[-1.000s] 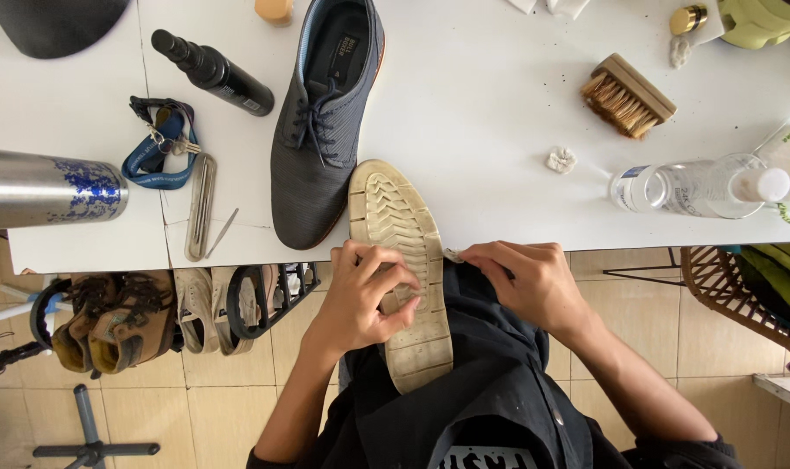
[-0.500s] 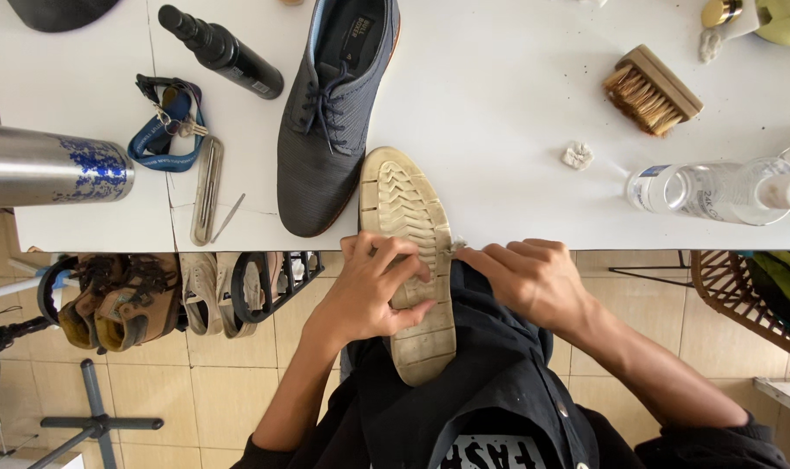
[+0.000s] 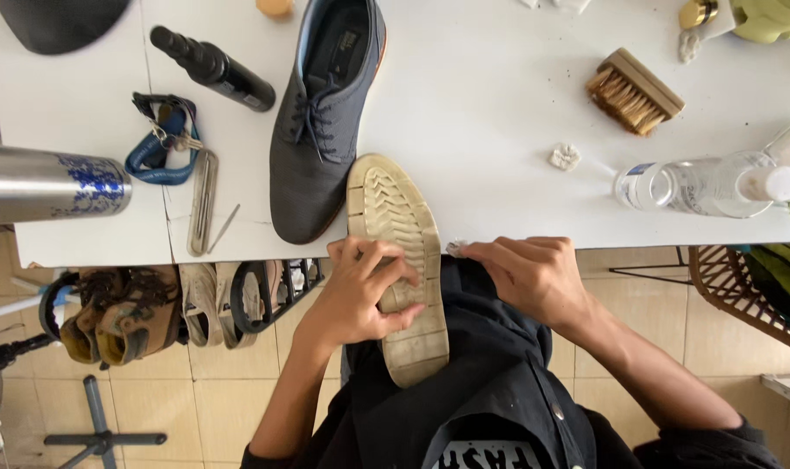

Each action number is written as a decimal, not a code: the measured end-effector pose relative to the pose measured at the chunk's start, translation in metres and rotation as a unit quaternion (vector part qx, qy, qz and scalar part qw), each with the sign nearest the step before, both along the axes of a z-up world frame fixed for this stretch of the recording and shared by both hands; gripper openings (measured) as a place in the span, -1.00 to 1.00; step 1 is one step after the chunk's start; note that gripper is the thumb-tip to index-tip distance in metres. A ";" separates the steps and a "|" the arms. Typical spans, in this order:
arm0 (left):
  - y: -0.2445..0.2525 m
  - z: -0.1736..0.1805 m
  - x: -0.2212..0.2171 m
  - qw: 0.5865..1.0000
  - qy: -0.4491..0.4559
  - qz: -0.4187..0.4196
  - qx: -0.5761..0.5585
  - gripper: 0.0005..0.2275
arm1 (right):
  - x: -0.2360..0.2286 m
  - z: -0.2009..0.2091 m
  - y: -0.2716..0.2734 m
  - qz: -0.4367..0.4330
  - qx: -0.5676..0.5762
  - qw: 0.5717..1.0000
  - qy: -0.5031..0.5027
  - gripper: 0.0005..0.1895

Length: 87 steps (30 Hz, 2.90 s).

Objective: The person cleans the sole of a grey shoe using a small white cloth. They hold the shoe with their left hand and rub the sole with the cloth in their right hand, focusing on the textured tread pattern.

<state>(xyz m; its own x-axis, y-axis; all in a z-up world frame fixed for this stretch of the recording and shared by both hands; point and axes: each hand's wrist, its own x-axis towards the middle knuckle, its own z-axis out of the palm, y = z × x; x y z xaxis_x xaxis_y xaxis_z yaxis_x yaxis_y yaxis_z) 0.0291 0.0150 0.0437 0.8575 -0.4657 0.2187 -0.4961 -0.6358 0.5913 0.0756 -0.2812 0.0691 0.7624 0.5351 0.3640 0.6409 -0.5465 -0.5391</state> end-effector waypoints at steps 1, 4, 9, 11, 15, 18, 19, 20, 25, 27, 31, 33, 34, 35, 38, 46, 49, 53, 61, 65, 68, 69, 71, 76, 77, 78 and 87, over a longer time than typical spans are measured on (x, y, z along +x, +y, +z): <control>-0.001 -0.003 -0.004 1.000 0.004 0.001 -0.001 -0.72 | -0.003 -0.001 0.001 0.001 -0.001 1.000 0.004 -0.78; 0.000 -0.007 -0.004 1.000 -0.001 0.007 0.006 -0.70 | -0.002 -0.010 0.006 -0.008 0.004 1.000 0.007 -0.83; -0.003 -0.002 -0.002 1.000 0.001 0.004 0.022 -0.70 | -0.003 -0.014 0.019 0.031 -0.068 0.996 -0.048 -0.70; -0.005 -0.006 -0.001 1.000 0.000 0.003 0.020 -0.69 | -0.005 -0.017 0.017 0.025 -0.059 0.998 -0.029 -0.71; -0.008 -0.007 -0.003 1.000 -0.001 -0.002 0.014 -0.69 | -0.001 -0.013 0.006 0.045 -0.042 0.998 -0.016 -0.75; -0.001 -0.004 -0.004 1.000 0.005 0.005 0.001 -0.70 | 0.009 0.000 -0.001 0.015 -0.040 0.999 -0.006 -0.82; 0.001 -0.003 -0.004 1.000 0.003 0.005 0.002 -0.70 | 0.009 0.000 0.003 0.016 -0.038 0.999 -0.008 -0.82; 0.000 -0.004 -0.005 1.000 0.008 0.006 -0.001 -0.70 | 0.009 0.001 0.006 0.011 -0.020 1.000 0.010 -0.83; 0.000 -0.002 -0.001 1.000 0.008 0.002 -0.004 -0.69 | 0.005 -0.005 0.018 0.020 0.015 0.999 0.037 -0.86; -0.003 -0.001 -0.001 1.000 -0.003 0.002 0.004 -0.69 | 0.000 -0.011 0.019 0.029 -0.028 0.999 -0.003 -0.76; -0.003 -0.007 -0.004 1.000 -0.001 0.013 0.008 -0.65 | -0.011 -0.019 0.018 0.023 -0.072 0.996 -0.049 -0.77; -0.007 -0.009 -0.003 1.000 -0.011 -0.001 0.008 -0.68 | -0.008 -0.018 0.010 0.037 -0.052 0.997 -0.036 -0.80; -0.005 -0.007 -0.003 1.000 -0.014 0.000 0.009 -0.68 | -0.002 -0.009 0.008 0.037 -0.051 0.997 -0.039 -0.80; -0.003 -0.006 -0.002 1.000 -0.007 0.002 -0.001 -0.69 | 0.005 0.000 0.005 0.036 -0.056 0.997 -0.029 -0.81; -0.001 -0.004 -0.003 1.000 0.006 0.004 -0.014 -0.69 | 0.010 0.006 0.003 0.019 -0.043 0.999 -0.005 -0.83; -0.002 -0.002 -0.001 1.000 0.002 0.004 -0.004 -0.69 | 0.004 -0.006 0.016 0.036 -0.041 0.998 -0.034 -0.84; -0.004 -0.003 0.002 1.000 -0.005 0.002 0.001 -0.69 | -0.005 -0.011 0.022 0.034 -0.101 0.994 -0.030 -0.75; -0.006 -0.005 -0.005 1.000 -0.017 0.014 0.012 -0.70 | -0.011 0.004 0.018 0.011 -0.099 0.995 -0.004 -0.78; -0.001 -0.012 -0.007 1.000 0.001 0.010 -0.015 -0.71 | -0.001 0.009 0.010 -0.016 -0.042 0.996 0.073 -0.85; 0.001 -0.011 -0.003 1.000 0.003 0.004 -0.022 -0.73 | 0.001 -0.006 0.012 -0.013 -0.024 0.995 0.093 -0.84; -0.003 -0.010 -0.002 1.000 0.002 0.003 -0.013 -0.73 | 0.003 -0.011 0.016 0.008 -0.051 0.997 0.061 -0.82; -0.004 -0.008 -0.002 1.000 -0.001 0.003 -0.003 -0.73 | 0.004 -0.011 0.018 0.023 -0.073 0.996 0.034 -0.80; -0.002 -0.016 -0.006 1.000 -0.001 0.003 -0.002 -0.71 | 0.003 -0.012 0.020 0.032 -0.069 0.996 0.039 -0.80; -0.003 -0.013 -0.001 1.000 -0.016 -0.002 0.001 -0.72 | 0.014 -0.007 0.003 0.038 -0.067 0.997 0.015 -0.84; 0.000 -0.012 0.000 1.000 -0.007 -0.002 -0.010 -0.72 | 0.016 -0.010 -0.002 0.036 -0.085 0.996 0.019 -0.84; 0.001 -0.013 -0.003 1.000 0.008 -0.002 -0.024 -0.73 | 0.015 -0.014 -0.009 0.034 -0.104 0.994 0.027 -0.84; 0.001 -0.014 -0.002 1.000 0.003 0.002 -0.031 -0.73 | -0.003 -0.021 0.005 -0.046 0.095 0.959 0.264 -0.85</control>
<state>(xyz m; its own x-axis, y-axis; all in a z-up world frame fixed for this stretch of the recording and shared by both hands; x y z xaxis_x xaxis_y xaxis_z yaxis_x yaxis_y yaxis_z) 0.0270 0.0160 0.0298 0.8608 -0.4480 0.2416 -0.4898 -0.5997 0.6328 0.0730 -0.2766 0.0477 0.9079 0.4191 -0.0015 0.2054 -0.4480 -0.8701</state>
